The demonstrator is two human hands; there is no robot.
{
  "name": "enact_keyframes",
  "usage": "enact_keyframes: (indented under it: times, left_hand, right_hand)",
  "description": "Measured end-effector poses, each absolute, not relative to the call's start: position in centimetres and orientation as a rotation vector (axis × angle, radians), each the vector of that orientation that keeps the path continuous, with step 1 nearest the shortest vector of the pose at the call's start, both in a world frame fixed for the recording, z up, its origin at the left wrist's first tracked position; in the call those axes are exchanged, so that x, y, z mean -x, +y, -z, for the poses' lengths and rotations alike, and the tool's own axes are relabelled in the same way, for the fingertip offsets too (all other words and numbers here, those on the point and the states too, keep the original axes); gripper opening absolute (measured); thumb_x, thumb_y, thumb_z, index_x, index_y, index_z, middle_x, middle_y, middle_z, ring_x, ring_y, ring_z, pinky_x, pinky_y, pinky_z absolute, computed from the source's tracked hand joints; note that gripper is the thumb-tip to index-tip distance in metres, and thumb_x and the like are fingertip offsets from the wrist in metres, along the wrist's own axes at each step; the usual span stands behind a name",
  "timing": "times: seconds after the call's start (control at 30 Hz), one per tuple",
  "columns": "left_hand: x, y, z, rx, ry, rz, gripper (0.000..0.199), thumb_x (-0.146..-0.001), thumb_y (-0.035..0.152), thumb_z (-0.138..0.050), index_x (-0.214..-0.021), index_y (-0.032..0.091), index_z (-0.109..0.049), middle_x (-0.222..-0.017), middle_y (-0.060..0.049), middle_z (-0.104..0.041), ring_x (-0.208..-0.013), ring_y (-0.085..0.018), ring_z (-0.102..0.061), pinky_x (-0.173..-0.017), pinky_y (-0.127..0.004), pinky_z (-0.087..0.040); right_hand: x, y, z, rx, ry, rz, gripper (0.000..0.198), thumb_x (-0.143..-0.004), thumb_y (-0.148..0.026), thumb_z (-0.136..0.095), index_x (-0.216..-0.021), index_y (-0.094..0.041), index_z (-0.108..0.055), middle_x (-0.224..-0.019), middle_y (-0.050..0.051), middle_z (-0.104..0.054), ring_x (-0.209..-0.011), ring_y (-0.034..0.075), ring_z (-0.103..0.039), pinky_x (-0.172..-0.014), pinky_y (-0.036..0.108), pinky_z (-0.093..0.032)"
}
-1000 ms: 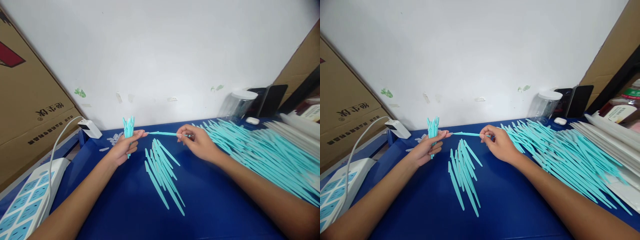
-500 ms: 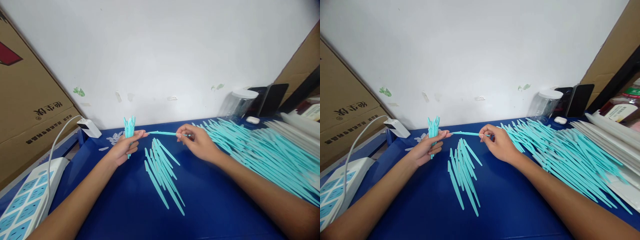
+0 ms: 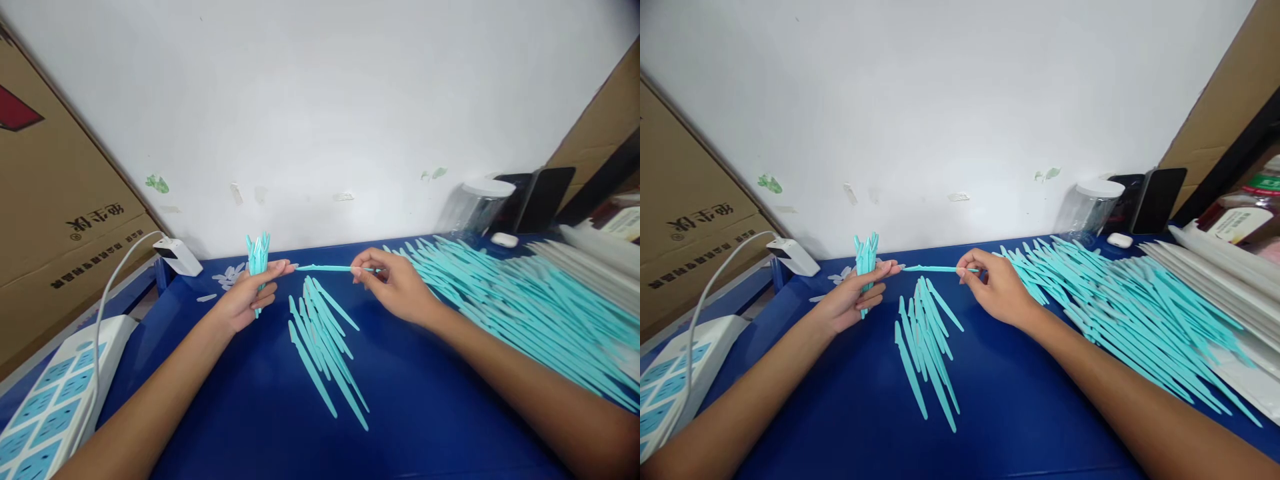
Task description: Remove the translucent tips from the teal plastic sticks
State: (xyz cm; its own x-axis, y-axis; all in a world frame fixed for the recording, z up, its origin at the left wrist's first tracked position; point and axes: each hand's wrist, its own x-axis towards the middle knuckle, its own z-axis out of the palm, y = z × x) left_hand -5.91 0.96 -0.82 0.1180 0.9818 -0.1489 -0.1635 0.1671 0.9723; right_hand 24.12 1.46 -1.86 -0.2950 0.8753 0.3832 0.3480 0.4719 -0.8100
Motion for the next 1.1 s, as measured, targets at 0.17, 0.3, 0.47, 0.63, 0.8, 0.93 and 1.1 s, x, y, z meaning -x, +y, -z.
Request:
enact_keyframes:
  times: [0.17,0.3,0.47,0.63,0.8,0.93,1.1]
  left_hand:
    - [6.0,1.0,0.8,-0.984,1.086,-1.103,0.024,-0.091,0.033,-0.08,-0.107,0.015,-0.077,-0.14,-0.016,-0.068,-0.044,0.003,-0.024,-0.033,-0.012,-0.026]
    - [5.9,0.9,0.7,-0.997,1.084,-1.085,0.024,-0.091,0.032,-0.08,-0.109,0.016,-0.077,-0.14,-0.016,-0.068,-0.044,0.003,-0.024,-0.034,-0.011,-0.025]
    - [5.3,0.4,0.6,-1.035,1.082,-1.018,0.027,-0.092,0.035,-0.079,-0.113,0.018,-0.078,-0.142,-0.016,-0.067,-0.044,0.004,-0.024,-0.035,-0.012,-0.025]
    - [5.0,0.0,0.4,-1.063,1.057,-0.994,0.031,-0.094,0.037,-0.077,-0.118,0.017,-0.077,-0.134,-0.018,-0.07,-0.045,0.003,-0.022,-0.036,-0.013,-0.025]
    - [5.0,-0.1,0.0,-1.05,0.988,-1.004,0.033,-0.095,0.036,-0.075,-0.124,0.02,-0.075,-0.118,-0.012,-0.073,-0.045,0.001,-0.021,-0.036,-0.014,-0.023]
    - [5.5,0.3,0.1,-1.007,0.959,-1.076,0.04,-0.093,0.038,-0.076,-0.129,0.02,-0.073,-0.073,0.003,-0.056,-0.045,-0.002,-0.016,-0.036,-0.017,-0.02]
    - [5.6,0.6,0.9,-1.174,1.186,-1.136,0.041,-0.085,0.048,-0.083,-0.109,0.016,-0.077,-0.059,0.009,-0.03,-0.047,-0.004,-0.017,-0.041,-0.02,-0.013]
  right_hand:
    - [-24.3,1.4,2.0,1.035,-1.843,-0.739,0.015,-0.1,-0.036,-0.061,-0.095,-0.022,-0.066,-0.084,0.003,-0.073,-0.076,0.02,-0.068,-0.065,0.032,-0.051]
    - [-24.2,1.3,2.0,1.029,-1.85,-0.75,0.015,-0.1,-0.036,-0.061,-0.095,-0.022,-0.066,-0.085,0.004,-0.073,-0.077,0.02,-0.069,-0.066,0.031,-0.051]
    - [-24.0,1.1,2.0,1.02,-1.867,-0.757,0.016,-0.1,-0.037,-0.061,-0.096,-0.022,-0.066,-0.086,0.003,-0.074,-0.076,0.019,-0.068,-0.065,0.031,-0.05]
    - [-23.7,0.7,2.0,1.012,-1.873,-0.796,0.017,-0.1,-0.038,-0.061,-0.097,-0.022,-0.066,-0.086,0.003,-0.075,-0.073,0.018,-0.067,-0.063,0.03,-0.049]
    - [-23.9,0.9,2.3,0.994,-1.852,-0.809,0.018,-0.101,-0.039,-0.061,-0.098,-0.022,-0.066,-0.085,0.003,-0.075,-0.072,0.018,-0.066,-0.064,0.031,-0.05]
    - [-24.2,1.4,2.0,1.018,-1.795,-0.812,0.018,-0.099,-0.039,-0.063,-0.096,-0.022,-0.067,-0.084,0.004,-0.074,-0.074,0.019,-0.067,-0.065,0.031,-0.051]
    - [-24.3,1.5,1.6,0.993,-1.794,-0.938,0.018,-0.098,-0.038,-0.064,-0.094,-0.021,-0.067,-0.085,0.005,-0.074,-0.079,0.021,-0.07,-0.065,0.031,-0.053]
